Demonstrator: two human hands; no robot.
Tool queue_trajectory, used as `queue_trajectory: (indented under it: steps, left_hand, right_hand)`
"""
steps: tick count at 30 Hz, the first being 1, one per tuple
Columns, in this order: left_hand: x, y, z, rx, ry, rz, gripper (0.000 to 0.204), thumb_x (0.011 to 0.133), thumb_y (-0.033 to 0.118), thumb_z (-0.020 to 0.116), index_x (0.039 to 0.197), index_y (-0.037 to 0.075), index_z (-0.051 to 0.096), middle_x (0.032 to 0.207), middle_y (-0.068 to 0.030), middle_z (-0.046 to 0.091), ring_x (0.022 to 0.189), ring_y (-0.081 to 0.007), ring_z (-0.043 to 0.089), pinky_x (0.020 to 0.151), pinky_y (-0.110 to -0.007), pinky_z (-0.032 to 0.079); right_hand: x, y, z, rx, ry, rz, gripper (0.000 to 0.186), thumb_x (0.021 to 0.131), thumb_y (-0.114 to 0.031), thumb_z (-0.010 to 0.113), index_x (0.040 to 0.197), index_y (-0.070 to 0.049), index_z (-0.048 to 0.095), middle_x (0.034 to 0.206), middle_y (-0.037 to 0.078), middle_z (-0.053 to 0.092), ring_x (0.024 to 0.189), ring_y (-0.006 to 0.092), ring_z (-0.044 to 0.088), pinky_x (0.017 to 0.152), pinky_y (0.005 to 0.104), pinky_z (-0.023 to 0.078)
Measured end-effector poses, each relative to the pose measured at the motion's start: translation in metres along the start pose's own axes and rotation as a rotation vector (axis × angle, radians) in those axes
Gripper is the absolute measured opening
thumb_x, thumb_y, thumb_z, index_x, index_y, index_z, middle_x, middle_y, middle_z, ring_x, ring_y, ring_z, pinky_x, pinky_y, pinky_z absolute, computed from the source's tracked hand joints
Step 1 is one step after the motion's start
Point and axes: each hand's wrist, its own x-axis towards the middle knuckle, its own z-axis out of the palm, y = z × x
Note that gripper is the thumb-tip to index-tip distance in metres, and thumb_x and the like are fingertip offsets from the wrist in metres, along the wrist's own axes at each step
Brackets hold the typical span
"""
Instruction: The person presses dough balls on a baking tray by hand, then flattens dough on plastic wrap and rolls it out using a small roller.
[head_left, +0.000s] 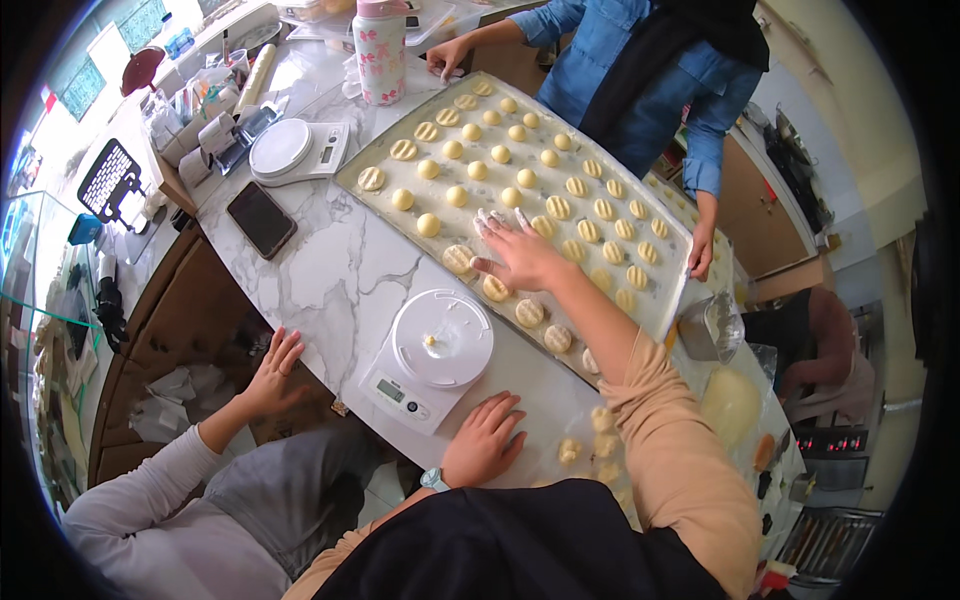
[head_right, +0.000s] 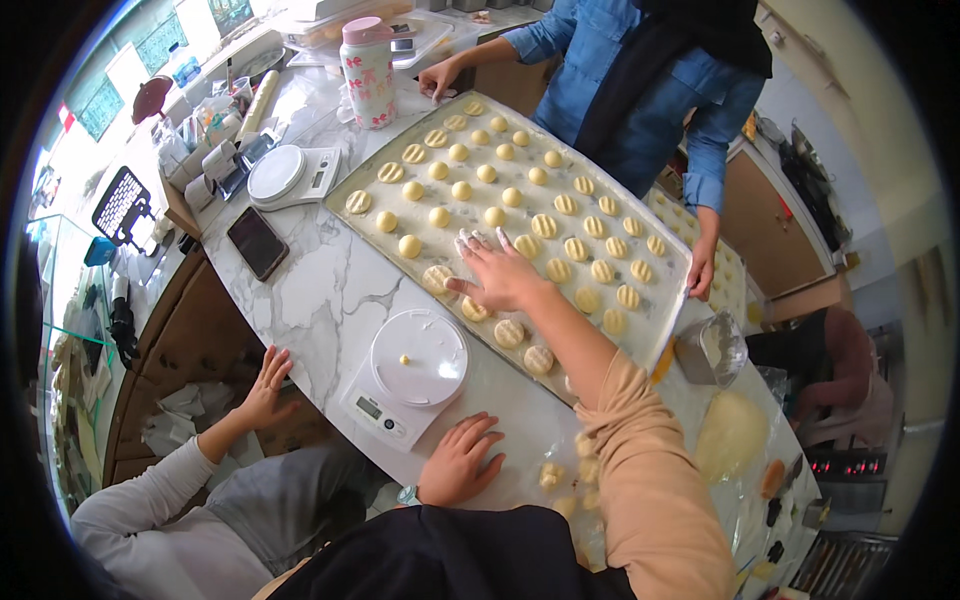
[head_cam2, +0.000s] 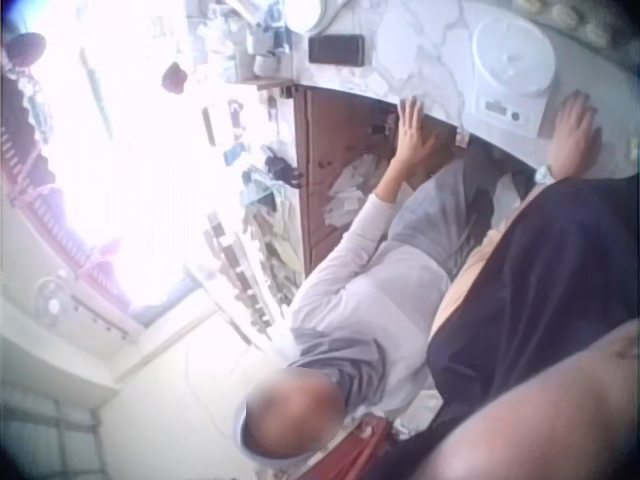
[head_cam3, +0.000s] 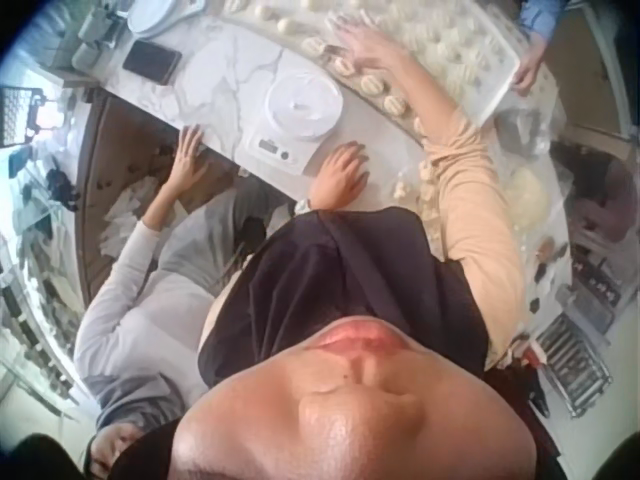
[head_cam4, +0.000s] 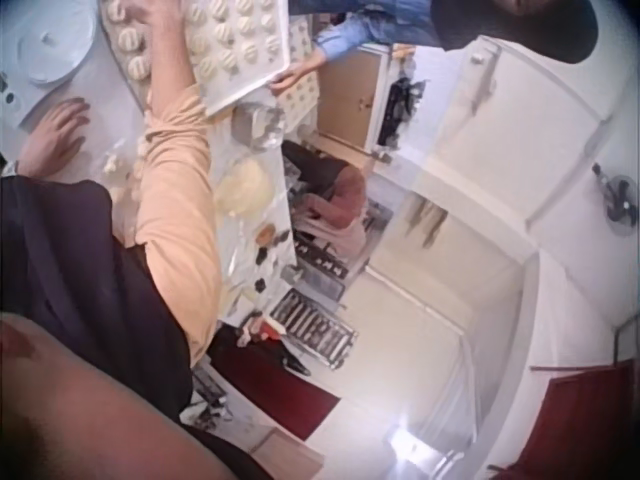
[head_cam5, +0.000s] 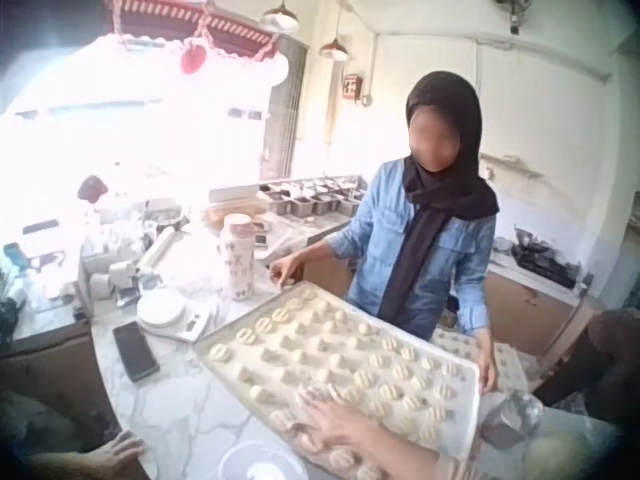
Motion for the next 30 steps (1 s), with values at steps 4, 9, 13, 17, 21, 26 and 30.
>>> queue_trajectory:
  steps: [4, 9, 13, 17, 21, 26, 30]
  left_hand:
    - [-0.001, 0.001, 0.002, 0.008, 0.02, -0.013, 0.029, 0.08, 0.017, 0.066, 0.106, 0.009, 0.058, 0.122, -0.0083, 0.053, 0.12, -0.0277, 0.048, 0.096, -0.041, 0.041]
    - [0.001, 0.003, 0.001, 0.026, 0.009, -0.048, 0.028, 0.08, 0.017, 0.066, 0.106, 0.01, 0.058, 0.122, -0.0074, 0.053, 0.12, -0.0266, 0.048, 0.096, -0.04, 0.041]
    - [0.001, 0.002, -0.002, 0.003, 0.012, -0.064, 0.028, 0.08, 0.017, 0.066, 0.106, 0.01, 0.058, 0.122, -0.0073, 0.053, 0.12, -0.0265, 0.048, 0.096, -0.04, 0.041]
    - [0.003, 0.01, -0.003, 0.009, -0.009, -0.065, 0.028, 0.08, 0.016, 0.065, 0.106, 0.01, 0.058, 0.122, -0.0069, 0.054, 0.12, -0.0262, 0.048, 0.096, -0.04, 0.041]
    - [0.005, 0.006, -0.005, 0.045, -0.001, -0.084, 0.028, 0.079, 0.016, 0.066, 0.105, 0.011, 0.059, 0.121, -0.0062, 0.054, 0.12, -0.0255, 0.048, 0.097, -0.04, 0.041]
    - [0.007, 0.007, -0.002, 0.022, -0.035, -0.07, 0.027, 0.079, 0.016, 0.066, 0.105, 0.011, 0.059, 0.121, -0.0062, 0.054, 0.12, -0.0255, 0.048, 0.097, -0.04, 0.041]
    - [0.007, -0.001, -0.003, 0.037, -0.031, -0.058, 0.028, 0.079, 0.018, 0.067, 0.105, 0.013, 0.06, 0.122, -0.0059, 0.053, 0.12, -0.0246, 0.049, 0.096, -0.039, 0.042]
  right_hand:
    - [0.009, 0.015, -0.014, -0.001, 0.251, 0.024, 0.083, 0.091, -0.065, 0.024, 0.144, -0.002, 0.022, 0.151, 0.015, 0.02, 0.139, 0.0233, 0.023, 0.114, 0.0471, 0.011]
    - [0.024, 0.032, -0.008, -0.023, 0.072, 0.139, 0.087, 0.089, -0.069, 0.023, 0.145, -0.002, 0.02, 0.152, 0.015, 0.019, 0.14, 0.0242, 0.02, 0.115, 0.0448, 0.01]
    - [0.035, 0.044, -0.018, 0.021, 0.03, 0.155, 0.088, 0.089, -0.069, 0.022, 0.146, -0.002, 0.017, 0.151, 0.016, 0.019, 0.14, 0.0247, 0.02, 0.115, 0.0441, 0.009]
    - [0.033, 0.071, 0.001, 0.077, 0.234, 0.261, 0.086, 0.09, -0.068, 0.021, 0.144, -0.002, 0.022, 0.15, 0.016, 0.023, 0.139, 0.0254, 0.024, 0.115, 0.0446, 0.007]
    - [0.045, 0.074, -0.034, 0.172, 0.107, 0.285, 0.084, 0.091, -0.066, 0.021, 0.144, 0.0, 0.023, 0.149, 0.017, 0.025, 0.139, 0.0251, 0.025, 0.115, 0.0436, 0.007]
    - [0.051, 0.117, -0.021, 0.098, 0.371, 0.393, 0.086, 0.09, -0.066, 0.021, 0.143, 0.001, 0.025, 0.149, 0.016, 0.026, 0.139, 0.0247, 0.022, 0.115, 0.0438, 0.007]
    - [0.063, 0.126, -0.032, 0.164, 0.142, 0.425, 0.086, 0.09, -0.067, 0.023, 0.143, 0.001, 0.024, 0.15, 0.017, 0.024, 0.14, 0.0259, 0.021, 0.115, 0.0425, 0.008]
